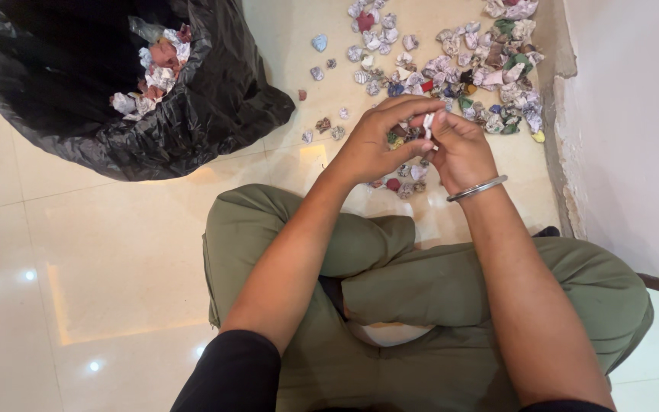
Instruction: The person sits on the floor and picks up small, colorful candy wrappers from a pile. They unwrap each wrapper by hand and place the contents into a black plastic bag. The person continues this process, clearing the pile of wrappers from the floor.
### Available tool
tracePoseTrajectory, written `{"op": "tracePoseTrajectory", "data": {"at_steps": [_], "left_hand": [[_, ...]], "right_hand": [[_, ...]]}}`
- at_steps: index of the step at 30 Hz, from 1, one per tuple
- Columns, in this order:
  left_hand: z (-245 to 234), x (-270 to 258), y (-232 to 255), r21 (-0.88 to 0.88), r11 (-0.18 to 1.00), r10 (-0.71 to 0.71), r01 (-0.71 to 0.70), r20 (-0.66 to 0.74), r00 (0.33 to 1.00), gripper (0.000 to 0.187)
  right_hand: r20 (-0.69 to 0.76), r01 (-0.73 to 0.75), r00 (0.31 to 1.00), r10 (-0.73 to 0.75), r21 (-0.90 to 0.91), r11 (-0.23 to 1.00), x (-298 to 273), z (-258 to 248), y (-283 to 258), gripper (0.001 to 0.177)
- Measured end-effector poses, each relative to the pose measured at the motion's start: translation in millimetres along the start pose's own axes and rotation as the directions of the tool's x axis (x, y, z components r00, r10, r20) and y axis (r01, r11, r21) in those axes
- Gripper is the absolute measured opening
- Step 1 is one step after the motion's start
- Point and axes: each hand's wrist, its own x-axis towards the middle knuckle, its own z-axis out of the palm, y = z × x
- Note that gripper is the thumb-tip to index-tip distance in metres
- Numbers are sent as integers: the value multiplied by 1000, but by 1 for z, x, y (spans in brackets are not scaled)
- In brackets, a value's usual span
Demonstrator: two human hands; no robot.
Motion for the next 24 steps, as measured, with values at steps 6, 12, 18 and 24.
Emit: {"op": "tracePoseTrajectory", "data": {"at_steps": [6, 12, 18, 24], "left_hand": [[3, 1, 0, 70, 996, 63, -59, -48, 997, 44], [15, -1, -1, 236, 971, 10, 38, -201, 980, 22], [12, 1, -4, 80, 997, 16, 5, -256, 967, 20], [-2, 1, 0, 316, 948, 87, -41, -134, 987, 29]], "right_hand": [[77, -87, 994, 74, 170, 982, -2, -13, 4, 30], [129, -84, 990, 61, 176, 981, -6, 3, 0, 29], [168, -33, 986, 21, 71, 997, -6, 11, -4, 38], [164, -163, 975, 152, 55, 985, -5, 3, -7, 38]]}}
